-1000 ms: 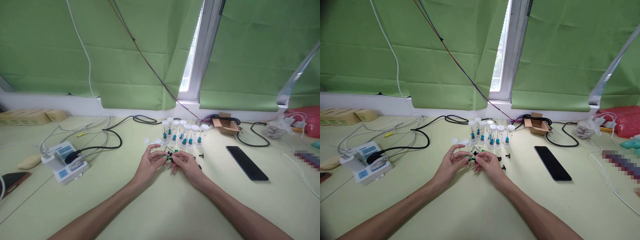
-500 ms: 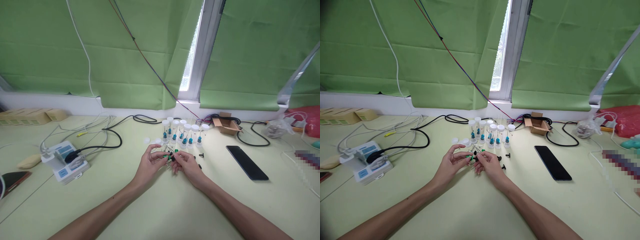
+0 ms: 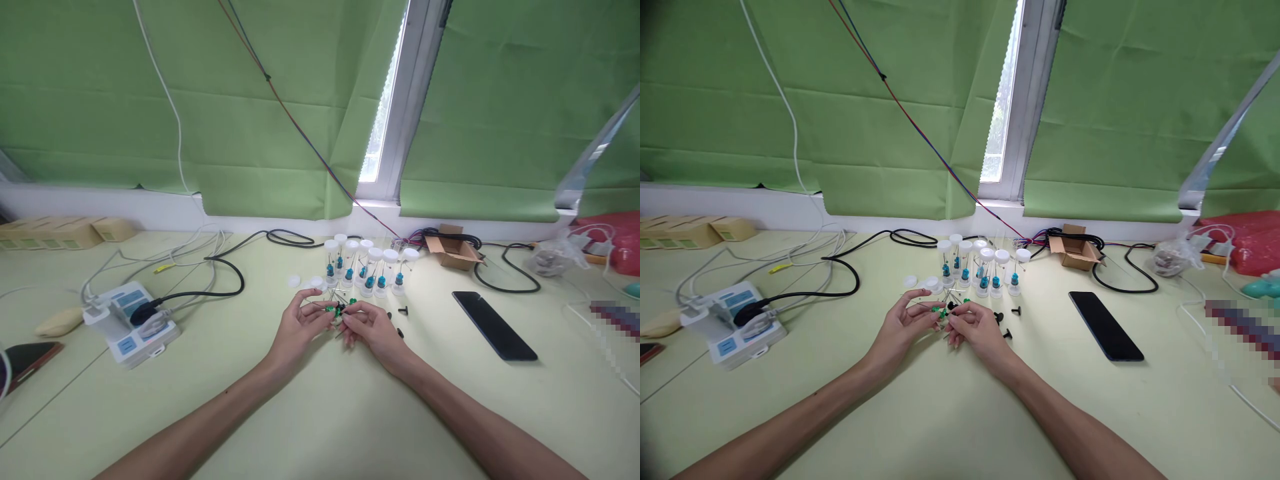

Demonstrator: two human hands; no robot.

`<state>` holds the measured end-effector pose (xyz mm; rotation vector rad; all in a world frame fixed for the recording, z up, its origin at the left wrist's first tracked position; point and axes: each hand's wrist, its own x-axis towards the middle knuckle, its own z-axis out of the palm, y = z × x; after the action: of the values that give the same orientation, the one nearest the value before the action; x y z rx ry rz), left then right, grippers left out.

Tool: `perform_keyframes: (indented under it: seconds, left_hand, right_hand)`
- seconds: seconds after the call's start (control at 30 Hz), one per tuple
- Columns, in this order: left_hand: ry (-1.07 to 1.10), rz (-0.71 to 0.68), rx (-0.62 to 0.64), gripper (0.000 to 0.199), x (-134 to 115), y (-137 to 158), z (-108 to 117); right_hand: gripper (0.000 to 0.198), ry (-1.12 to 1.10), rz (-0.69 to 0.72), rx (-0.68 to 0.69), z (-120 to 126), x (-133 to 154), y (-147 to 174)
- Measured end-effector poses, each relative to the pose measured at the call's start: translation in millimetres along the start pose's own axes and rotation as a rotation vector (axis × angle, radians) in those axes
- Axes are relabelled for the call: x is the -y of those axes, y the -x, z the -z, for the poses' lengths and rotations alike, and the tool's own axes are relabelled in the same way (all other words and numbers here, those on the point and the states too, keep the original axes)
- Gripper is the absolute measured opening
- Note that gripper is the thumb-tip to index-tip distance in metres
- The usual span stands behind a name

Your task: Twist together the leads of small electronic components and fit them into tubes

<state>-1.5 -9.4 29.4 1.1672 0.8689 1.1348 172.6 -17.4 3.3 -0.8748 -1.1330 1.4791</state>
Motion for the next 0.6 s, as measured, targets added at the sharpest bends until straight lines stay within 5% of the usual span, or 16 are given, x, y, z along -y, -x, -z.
perform_keyframes:
  seconds: [0.27,0.6]
  left_hand:
    - [-0.086,-0.022,0.046,0.026,4,-3,2]
    - [-0.047,0.067,0.122,0.03,10,-6,1]
  right_hand:
    - [0.033,0.026,0.029,-0.013,-2,3,1]
    - [0.03,0.118,0.083,0.005,-3,0,1]
